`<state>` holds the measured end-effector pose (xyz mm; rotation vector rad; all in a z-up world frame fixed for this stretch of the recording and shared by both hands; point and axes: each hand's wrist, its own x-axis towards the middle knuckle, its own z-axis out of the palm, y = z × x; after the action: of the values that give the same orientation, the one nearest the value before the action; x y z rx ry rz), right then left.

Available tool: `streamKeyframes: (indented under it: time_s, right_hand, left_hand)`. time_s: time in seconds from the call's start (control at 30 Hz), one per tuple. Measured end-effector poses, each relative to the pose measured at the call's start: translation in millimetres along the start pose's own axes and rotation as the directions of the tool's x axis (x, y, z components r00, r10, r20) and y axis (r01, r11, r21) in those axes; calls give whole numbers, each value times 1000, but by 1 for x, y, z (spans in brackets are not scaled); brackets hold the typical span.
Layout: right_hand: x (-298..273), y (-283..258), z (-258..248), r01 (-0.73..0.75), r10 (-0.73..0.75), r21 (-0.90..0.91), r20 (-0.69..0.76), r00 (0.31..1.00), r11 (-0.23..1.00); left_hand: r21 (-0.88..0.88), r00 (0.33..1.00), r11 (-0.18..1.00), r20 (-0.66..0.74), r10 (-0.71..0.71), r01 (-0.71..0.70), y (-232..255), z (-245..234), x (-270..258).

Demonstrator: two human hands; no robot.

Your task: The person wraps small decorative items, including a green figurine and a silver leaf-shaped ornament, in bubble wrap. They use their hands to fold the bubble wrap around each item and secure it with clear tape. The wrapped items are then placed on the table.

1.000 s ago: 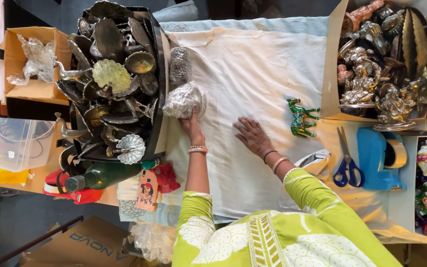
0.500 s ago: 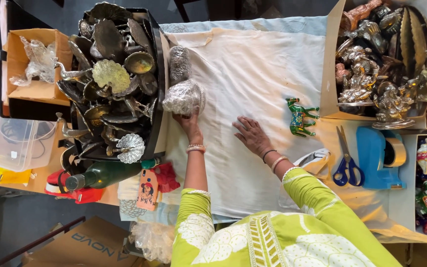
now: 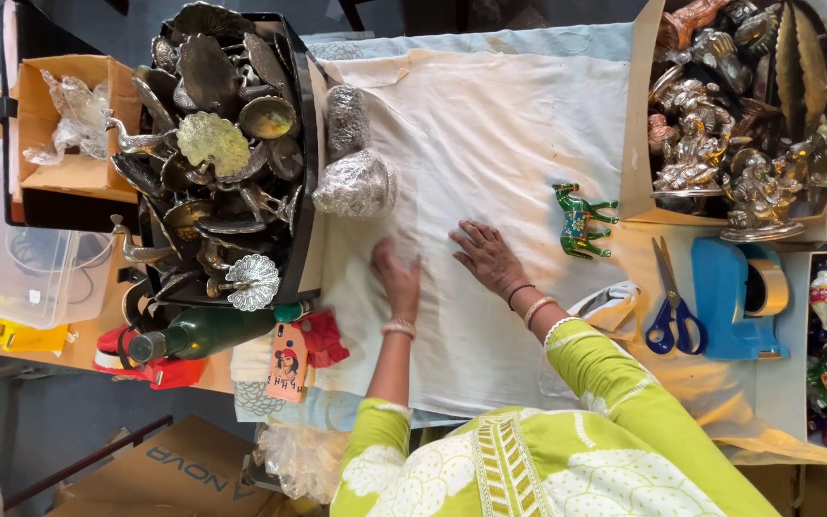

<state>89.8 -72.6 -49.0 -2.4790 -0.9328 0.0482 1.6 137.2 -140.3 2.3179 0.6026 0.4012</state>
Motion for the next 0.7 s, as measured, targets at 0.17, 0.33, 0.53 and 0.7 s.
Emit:
streamKeyframes:
  time_s: [0.17, 0.33, 0.53, 0.7]
  right_hand:
    - [-2, 5, 11, 7, -8, -9, -26, 1000, 1000]
    - [-9, 13, 21, 8, -11, -56, -55, 998, 998]
    - [-20, 14, 19, 65, -65, 4, -12, 998, 998]
    - [-84, 8, -3, 56, -65, 75, 124, 990, 996]
  left_hand:
    - [211, 940, 934, 250, 232, -287, 58, -44, -55]
    - [259, 890, 892, 373, 262, -371, 66, -52, -86]
    - [369, 881, 832, 392, 265, -414, 61, -47, -89]
    - [374, 879, 821, 379, 289, -432, 58, -44, -88]
